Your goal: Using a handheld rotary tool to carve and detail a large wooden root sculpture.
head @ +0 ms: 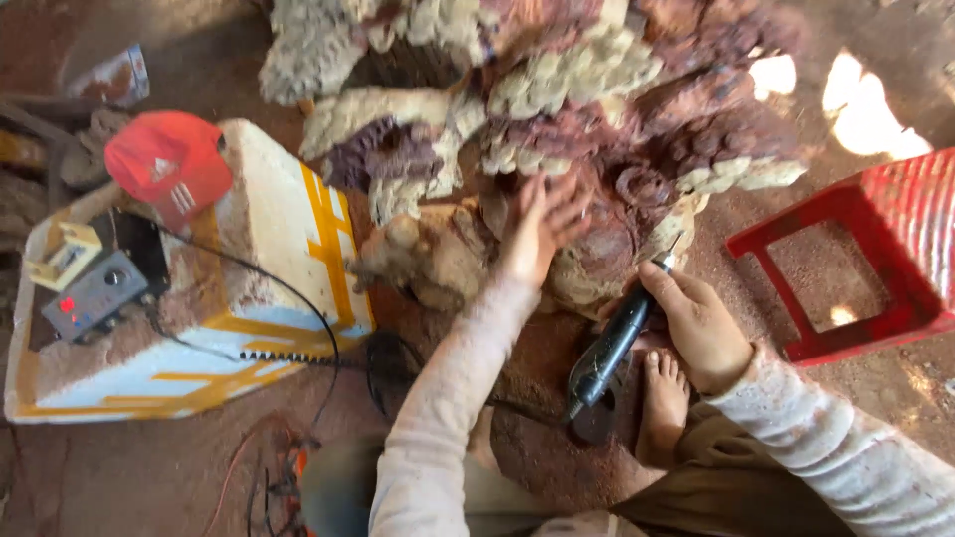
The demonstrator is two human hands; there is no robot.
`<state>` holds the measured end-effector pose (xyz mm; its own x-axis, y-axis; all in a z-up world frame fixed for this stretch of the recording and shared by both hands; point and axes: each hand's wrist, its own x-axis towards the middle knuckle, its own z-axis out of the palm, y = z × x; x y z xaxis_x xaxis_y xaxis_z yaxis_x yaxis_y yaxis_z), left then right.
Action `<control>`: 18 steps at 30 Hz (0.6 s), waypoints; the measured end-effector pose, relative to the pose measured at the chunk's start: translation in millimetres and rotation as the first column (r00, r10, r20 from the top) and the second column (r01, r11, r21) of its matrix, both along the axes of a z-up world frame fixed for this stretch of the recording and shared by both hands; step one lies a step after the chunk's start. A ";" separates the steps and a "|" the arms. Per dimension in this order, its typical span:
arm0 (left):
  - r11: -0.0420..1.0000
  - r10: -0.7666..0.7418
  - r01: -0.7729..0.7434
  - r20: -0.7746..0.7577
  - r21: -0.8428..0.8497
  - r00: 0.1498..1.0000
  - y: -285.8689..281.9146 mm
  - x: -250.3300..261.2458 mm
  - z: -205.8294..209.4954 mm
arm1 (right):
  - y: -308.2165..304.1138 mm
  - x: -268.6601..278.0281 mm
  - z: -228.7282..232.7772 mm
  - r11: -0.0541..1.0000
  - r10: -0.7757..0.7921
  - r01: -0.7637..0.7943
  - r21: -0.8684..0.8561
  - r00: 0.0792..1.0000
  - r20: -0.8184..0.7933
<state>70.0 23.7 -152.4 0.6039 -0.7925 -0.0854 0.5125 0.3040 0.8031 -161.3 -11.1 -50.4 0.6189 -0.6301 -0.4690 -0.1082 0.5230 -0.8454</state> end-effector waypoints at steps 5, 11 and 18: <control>0.979 0.082 -0.073 -0.042 0.189 0.996 -2.6 -11.6 15.7 | 3.2 2.2 5.7 1.000 0.017 -0.017 -0.011 0.998 -0.064; 0.870 -0.265 0.220 0.043 0.442 0.963 75.1 -65.7 38.1 | -14.1 55.4 -41.3 0.964 0.098 -0.132 -0.232 0.984 -0.151; 0.874 -0.238 0.020 0.393 0.485 0.888 115.7 -27.0 42.0 | 10.6 141.7 -71.4 0.917 0.137 -0.139 -0.374 0.990 -0.033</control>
